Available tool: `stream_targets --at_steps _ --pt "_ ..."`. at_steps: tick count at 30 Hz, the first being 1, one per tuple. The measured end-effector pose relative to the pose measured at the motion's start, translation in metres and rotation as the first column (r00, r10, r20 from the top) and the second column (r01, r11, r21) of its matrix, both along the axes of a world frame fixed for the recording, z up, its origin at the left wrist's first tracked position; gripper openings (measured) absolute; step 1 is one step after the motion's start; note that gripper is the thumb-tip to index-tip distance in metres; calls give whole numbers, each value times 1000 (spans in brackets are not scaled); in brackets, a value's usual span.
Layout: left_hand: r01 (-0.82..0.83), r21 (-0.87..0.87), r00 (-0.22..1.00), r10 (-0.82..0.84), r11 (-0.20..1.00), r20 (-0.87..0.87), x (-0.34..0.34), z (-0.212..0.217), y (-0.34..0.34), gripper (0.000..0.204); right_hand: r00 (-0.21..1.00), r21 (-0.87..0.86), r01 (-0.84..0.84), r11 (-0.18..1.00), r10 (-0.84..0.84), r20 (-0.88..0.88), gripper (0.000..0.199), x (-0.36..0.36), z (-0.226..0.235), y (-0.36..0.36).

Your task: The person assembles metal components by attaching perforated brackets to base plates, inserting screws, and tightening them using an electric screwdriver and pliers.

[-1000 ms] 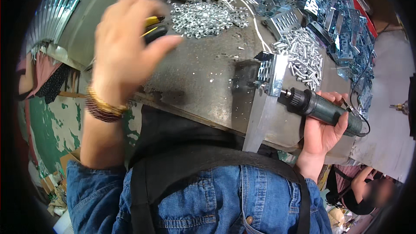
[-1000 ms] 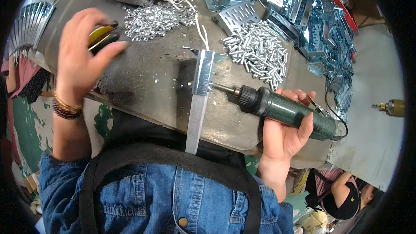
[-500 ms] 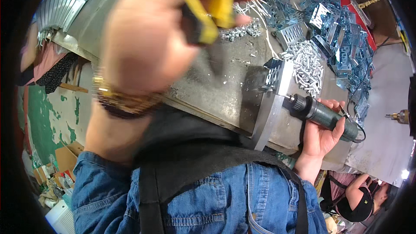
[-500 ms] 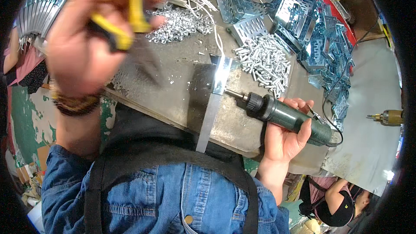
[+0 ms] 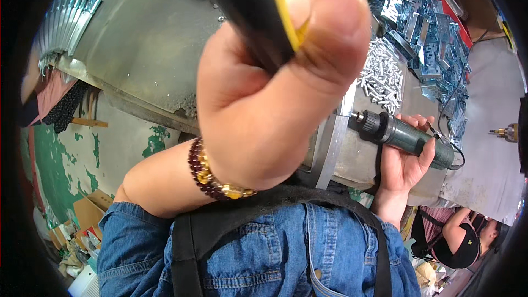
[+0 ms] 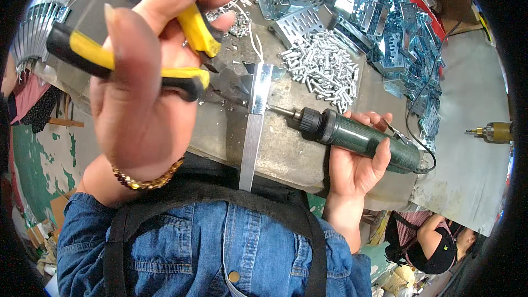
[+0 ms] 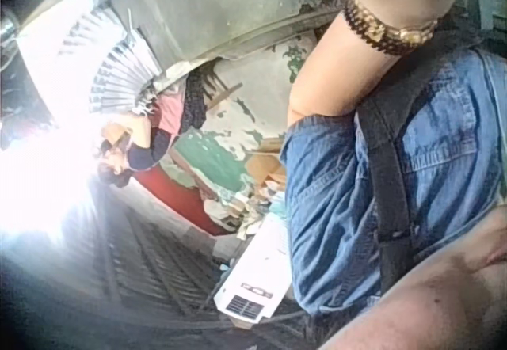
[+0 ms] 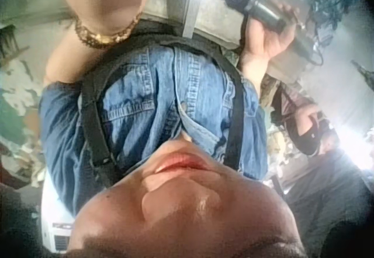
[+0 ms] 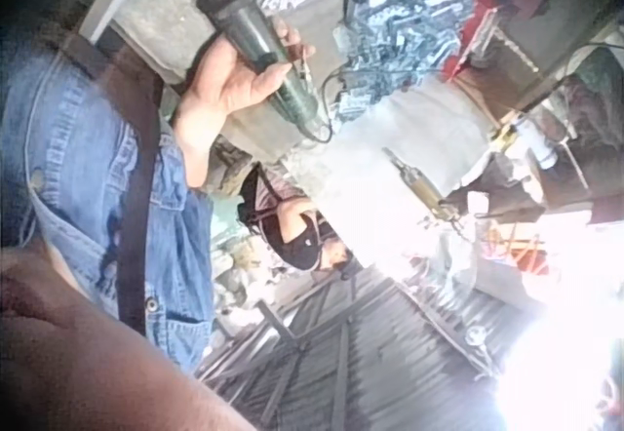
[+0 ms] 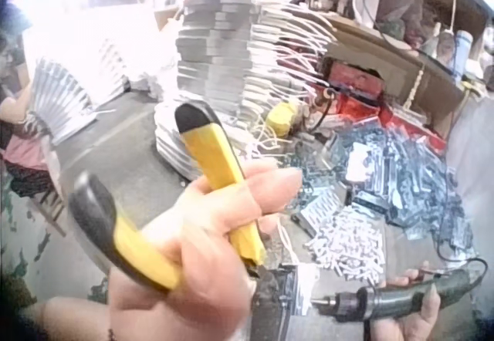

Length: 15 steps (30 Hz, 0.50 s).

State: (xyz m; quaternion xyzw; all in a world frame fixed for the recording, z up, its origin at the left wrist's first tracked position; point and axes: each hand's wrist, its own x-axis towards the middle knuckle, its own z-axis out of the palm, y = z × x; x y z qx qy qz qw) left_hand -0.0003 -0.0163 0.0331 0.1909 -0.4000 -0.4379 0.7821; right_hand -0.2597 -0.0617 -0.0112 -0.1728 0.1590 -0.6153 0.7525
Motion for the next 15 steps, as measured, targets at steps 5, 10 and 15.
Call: stream_targets --at_steps 5,10,15 --pt "-118 -103 988 127 988 84 -15 -5 -15 30 1000 -2 -17 1000 17 26 46 5 0 -1" --pt "-380 18 859 346 925 378 -25 6 -31 33 997 63 35 997 -40 70 51 -6 -4 -7" --pt "-494 -196 672 515 847 532 -22 12 -22 25 998 -5 23 1000 -22 67 52 -9 7 0"
